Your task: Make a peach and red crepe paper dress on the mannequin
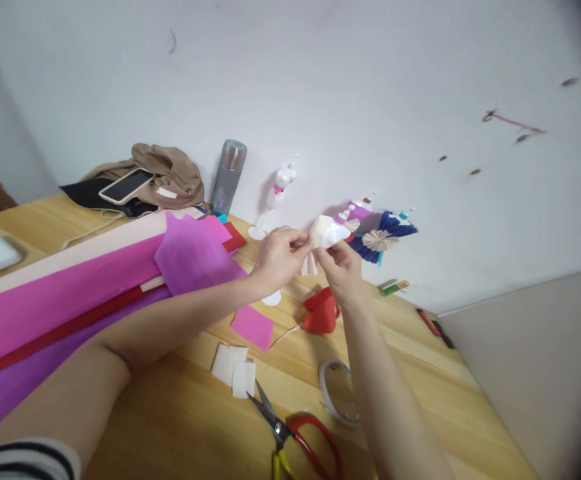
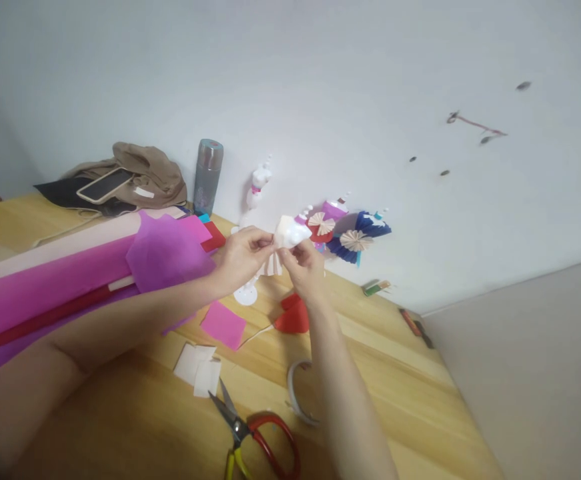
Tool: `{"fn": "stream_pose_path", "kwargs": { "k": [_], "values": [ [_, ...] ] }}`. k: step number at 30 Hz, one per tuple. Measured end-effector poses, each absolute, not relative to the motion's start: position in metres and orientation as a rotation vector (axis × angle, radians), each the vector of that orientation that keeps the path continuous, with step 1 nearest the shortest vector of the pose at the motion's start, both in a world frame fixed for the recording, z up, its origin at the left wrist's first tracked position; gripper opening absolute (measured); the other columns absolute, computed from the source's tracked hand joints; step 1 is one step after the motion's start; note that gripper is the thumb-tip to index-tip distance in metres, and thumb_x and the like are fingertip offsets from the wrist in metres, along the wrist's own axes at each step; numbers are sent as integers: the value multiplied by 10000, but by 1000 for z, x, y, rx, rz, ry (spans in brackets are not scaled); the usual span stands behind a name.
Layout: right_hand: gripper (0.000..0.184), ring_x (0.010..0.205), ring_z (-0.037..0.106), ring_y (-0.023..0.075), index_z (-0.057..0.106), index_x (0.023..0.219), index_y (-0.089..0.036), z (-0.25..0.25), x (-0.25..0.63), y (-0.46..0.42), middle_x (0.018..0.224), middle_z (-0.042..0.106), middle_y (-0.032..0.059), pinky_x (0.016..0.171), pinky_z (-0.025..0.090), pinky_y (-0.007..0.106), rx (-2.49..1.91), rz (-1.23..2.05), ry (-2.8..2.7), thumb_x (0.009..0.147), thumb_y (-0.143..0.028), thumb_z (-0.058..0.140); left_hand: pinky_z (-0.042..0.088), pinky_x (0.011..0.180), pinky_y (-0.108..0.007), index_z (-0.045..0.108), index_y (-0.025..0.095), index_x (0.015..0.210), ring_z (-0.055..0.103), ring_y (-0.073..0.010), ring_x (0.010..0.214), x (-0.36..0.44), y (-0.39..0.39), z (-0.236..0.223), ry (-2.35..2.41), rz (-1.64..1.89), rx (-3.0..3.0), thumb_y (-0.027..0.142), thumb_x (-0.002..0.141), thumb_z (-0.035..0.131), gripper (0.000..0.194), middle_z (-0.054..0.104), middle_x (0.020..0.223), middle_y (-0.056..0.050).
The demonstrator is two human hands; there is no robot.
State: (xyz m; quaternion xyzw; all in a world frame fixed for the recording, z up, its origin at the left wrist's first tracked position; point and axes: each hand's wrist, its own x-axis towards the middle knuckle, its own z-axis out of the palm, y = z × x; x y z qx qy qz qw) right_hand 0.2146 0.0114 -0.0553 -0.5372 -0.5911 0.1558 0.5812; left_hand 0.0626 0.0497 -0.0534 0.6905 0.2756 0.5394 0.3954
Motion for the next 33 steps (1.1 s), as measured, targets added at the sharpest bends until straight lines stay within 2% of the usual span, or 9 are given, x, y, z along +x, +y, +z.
{"fn": "stream_pose_path", "kwargs": {
  "k": [5, 10, 13, 16, 19, 22, 26, 30, 33],
  "values": [
    [326, 730, 606, 206, 690, 891, -255, -53, 213, 8, 761, 671, 14, 721, 509, 361, -1238, 418, -1383, 714, -520, 760, 473, 716, -248, 688, 145, 761, 597, -118, 723, 67, 64, -58, 576, 1290, 1532, 169, 767, 704, 30, 662, 733, 2],
    [242, 822, 627, 221, 717, 903, -264, -53, 213, 5, 870, 688, 27, 793, 511, 380, -1235, 439, -1381, 741, -440, 749, 478, 707, -240, 702, 129, 774, 609, -110, 711, 64, 65, -53, 534, 1223, 1445, 113, 732, 715, 46, 680, 728, -1],
    [241, 864, 622, 231, 727, 902, -265, -52, 214, 2, 918, 687, 38, 796, 508, 384, -1232, 430, -1401, 753, -455, 725, 465, 670, -231, 702, 127, 775, 586, -104, 686, 61, 64, -50, 561, 1203, 1469, 107, 723, 720, 58, 660, 706, 5],
    [275, 847, 598, 233, 722, 878, -257, -52, 216, 0, 867, 658, 37, 776, 498, 384, -1244, 348, -1482, 759, -503, 691, 460, 659, -225, 716, 130, 842, 569, -100, 683, 59, 63, -51, 579, 1226, 1517, 104, 732, 701, 113, 650, 721, 6],
    [227, 767, 546, 201, 693, 831, -246, -53, 217, 0, 782, 596, 17, 724, 469, 355, -1291, 229, -1536, 755, -461, 705, 467, 665, -228, 727, 136, 906, 568, -108, 695, 59, 62, -53, 596, 1246, 1578, 117, 747, 685, 166, 644, 729, 3],
    [172, 732, 509, 184, 646, 767, -236, -56, 214, 3, 749, 552, 5, 696, 435, 338, -1323, 105, -1561, 771, -395, 712, 480, 680, -234, 720, 135, 831, 586, -123, 725, 60, 62, -56, 601, 1245, 1628, 152, 778, 657, 84, 659, 744, -15],
    [179, 723, 497, 183, 600, 728, -231, -55, 211, 4, 734, 526, 1, 690, 419, 339, -1318, 74, -1578, 784, -375, 690, 456, 637, -219, 712, 125, 800, 570, -115, 689, 59, 67, -56, 607, 1210, 1639, 161, 772, 641, 84, 634, 699, -6],
    [146, 716, 495, 181, 598, 713, -226, -52, 210, 1, 722, 518, -3, 692, 408, 343, -1339, 99, -1583, 763, -340, 676, 431, 603, -205, 736, 122, 977, 546, -93, 634, 52, 73, -48, 547, 1120, 1649, 170, 752, 656, 245, 618, 684, 13],
    [145, 735, 494, 184, 579, 682, -225, -51, 209, -1, 729, 513, 0, 704, 402, 348, -1342, 120, -1590, 764, -318, 654, 408, 575, -203, 715, 102, 1086, 506, -81, 589, 45, 75, -38, 606, 1066, 1673, 102, 731, 625, 366, 573, 649, 35]
  ]
}}
